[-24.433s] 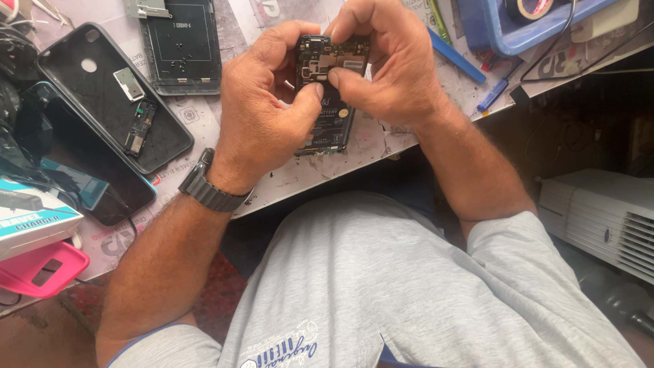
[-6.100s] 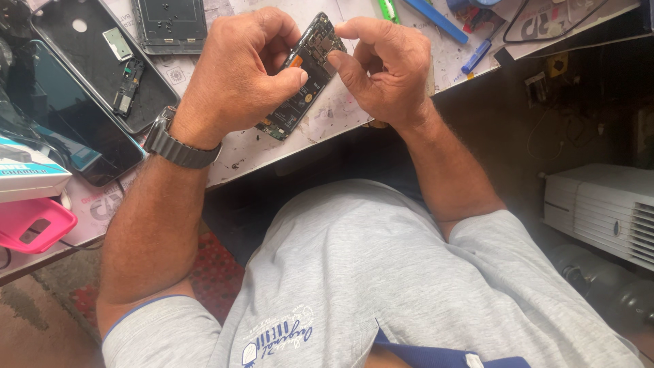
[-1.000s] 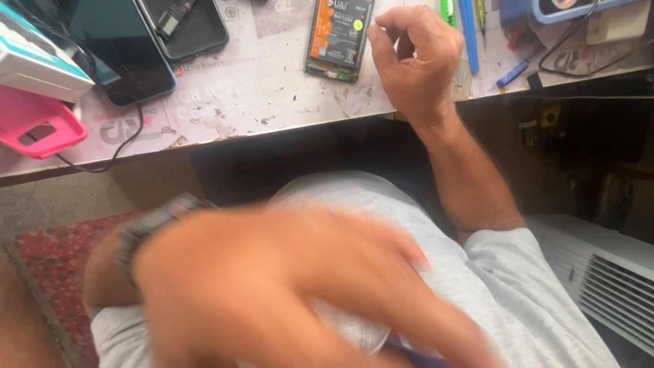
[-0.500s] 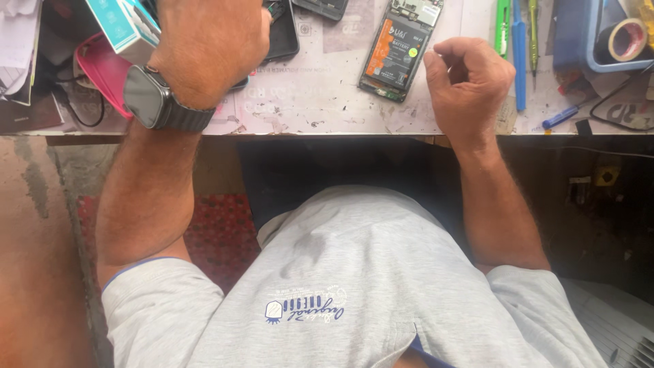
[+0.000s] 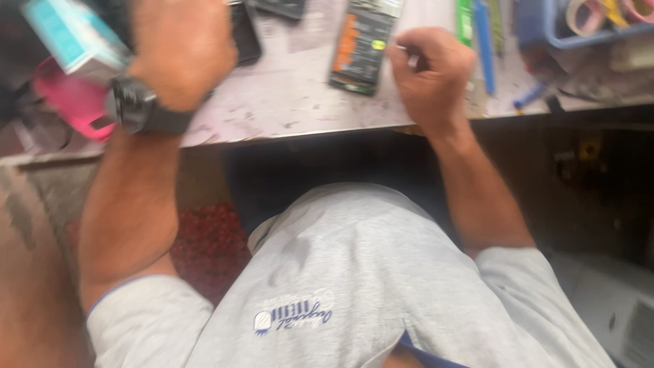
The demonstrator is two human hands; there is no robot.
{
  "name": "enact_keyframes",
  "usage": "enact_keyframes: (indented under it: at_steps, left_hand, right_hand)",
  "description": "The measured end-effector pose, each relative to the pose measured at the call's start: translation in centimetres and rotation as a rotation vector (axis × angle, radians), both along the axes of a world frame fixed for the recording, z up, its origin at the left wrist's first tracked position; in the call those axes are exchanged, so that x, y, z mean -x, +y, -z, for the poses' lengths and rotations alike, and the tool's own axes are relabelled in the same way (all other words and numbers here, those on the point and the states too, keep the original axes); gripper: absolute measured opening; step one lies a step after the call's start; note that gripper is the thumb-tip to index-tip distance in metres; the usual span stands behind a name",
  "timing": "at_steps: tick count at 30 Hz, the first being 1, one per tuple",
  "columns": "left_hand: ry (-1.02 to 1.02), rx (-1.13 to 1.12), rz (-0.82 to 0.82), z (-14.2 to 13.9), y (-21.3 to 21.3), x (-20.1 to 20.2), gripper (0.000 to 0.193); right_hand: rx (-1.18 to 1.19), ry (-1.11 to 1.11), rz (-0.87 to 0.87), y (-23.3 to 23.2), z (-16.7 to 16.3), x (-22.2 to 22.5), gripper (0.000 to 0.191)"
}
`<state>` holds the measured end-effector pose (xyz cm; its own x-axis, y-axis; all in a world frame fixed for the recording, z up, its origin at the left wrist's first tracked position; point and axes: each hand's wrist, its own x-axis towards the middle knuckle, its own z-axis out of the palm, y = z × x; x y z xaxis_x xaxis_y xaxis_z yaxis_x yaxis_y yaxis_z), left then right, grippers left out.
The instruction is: The person works on a disassembled smartphone, using a small brush to clean a connector and a screwdriver to adjust components on the motherboard. The person handles the phone and tools with both hands, focusing on the internal electronics.
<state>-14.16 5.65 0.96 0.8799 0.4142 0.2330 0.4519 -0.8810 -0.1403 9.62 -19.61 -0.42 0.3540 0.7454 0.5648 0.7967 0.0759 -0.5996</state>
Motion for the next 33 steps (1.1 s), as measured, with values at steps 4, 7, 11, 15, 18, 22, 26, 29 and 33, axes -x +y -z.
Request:
enact_keyframes:
  at_steps: [4,7,11,15,18,22,26,29,33]
  left_hand:
    - [0.095,0.085,-0.001,-0.3,0.3,-0.4,0.018]
    - [0.117,0.156,0.01,-0.6,0.3,-0.3,0.022]
    - [0.117,0.136,0.038,-0.3,0.5,-0.2,0.021]
    - [0.062,0.185,0.077,-0.6,0.7,0.4,0.025]
    - [-0.017,0.366,0.084,-1.9,0.6,0.1,0.017]
    - [-0.216,0.614,0.118,-4.7,-1.1,-1.2,0.016]
    - [-0.368,0.884,0.207,-6.5,-3.5,-4.0,0.009]
    - [-0.454,1.233,0.233,-6.7,-5.0,-6.1,0.011]
    - [-0.586,1.775,0.43,-5.6,-6.2,-8.5,0.011]
  right_hand:
    - [0.016,0.014,0.029,-0.4,0.3,-0.6,0.014]
    - [0.029,0.02,0.009,-0.8,0.0,-0.8,0.014]
    - [0.025,0.028,-0.006,-1.0,-0.8,-0.6,0.013]
    - [0.015,0.023,-0.003,-1.2,-1.1,-0.5,0.013]
    - [0.016,0.037,-0.003,-1.4,-1.2,-0.5,0.013]
    - [-0.007,0.057,0.028,-2.2,-1.6,-0.5,0.013]
    - [0.034,-0.202,0.227,-4.1,-2.7,-2.6,0.02]
    - [0.266,-0.336,0.419,-6.1,-3.4,-4.4,0.028]
    - [0.499,-0.392,0.549,-6.8,-3.5,-4.8,0.032]
